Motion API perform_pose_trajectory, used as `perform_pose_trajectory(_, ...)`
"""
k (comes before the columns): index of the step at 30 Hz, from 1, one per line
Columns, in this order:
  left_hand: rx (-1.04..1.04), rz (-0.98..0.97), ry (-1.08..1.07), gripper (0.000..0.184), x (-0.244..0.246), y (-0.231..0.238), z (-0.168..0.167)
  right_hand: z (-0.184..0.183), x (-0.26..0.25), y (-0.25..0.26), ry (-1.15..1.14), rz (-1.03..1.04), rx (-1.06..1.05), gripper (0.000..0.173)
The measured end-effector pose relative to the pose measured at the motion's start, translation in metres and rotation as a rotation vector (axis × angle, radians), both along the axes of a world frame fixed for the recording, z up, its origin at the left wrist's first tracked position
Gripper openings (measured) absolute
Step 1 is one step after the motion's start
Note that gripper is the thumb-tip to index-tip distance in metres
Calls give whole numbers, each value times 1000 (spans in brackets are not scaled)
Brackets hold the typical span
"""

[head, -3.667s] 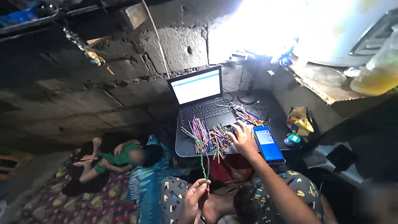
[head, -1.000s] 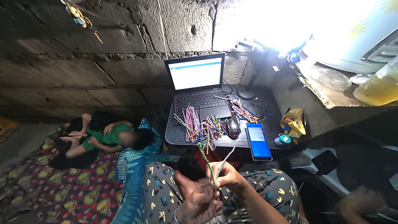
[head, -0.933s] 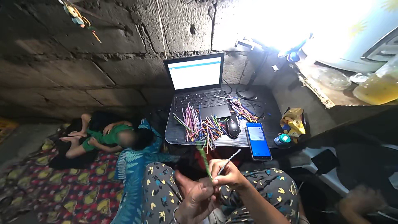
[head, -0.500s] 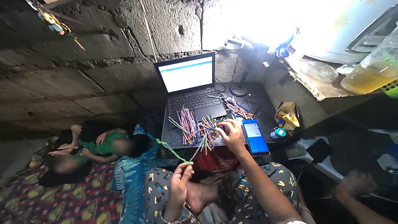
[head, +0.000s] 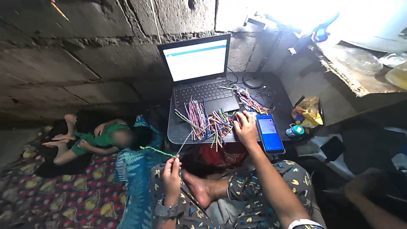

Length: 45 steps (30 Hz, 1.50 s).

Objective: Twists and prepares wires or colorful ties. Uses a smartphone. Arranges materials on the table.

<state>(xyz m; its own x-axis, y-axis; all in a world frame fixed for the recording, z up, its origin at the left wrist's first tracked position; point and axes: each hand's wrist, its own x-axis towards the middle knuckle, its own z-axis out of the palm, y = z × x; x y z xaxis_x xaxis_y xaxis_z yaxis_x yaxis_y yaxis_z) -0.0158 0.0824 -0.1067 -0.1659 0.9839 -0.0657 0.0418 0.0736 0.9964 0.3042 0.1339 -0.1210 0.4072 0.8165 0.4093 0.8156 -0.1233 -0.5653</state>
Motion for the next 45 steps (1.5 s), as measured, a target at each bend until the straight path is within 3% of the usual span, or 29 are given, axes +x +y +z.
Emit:
perform_pose_trajectory(18,11,19,-6,32,3,2,-4,-3,2,-1,-27,26,-7,40)
perform_pose_trajectory(45,32,16,-63,23,1,3,-7,-2,2,-2,-34,35,-45,42)
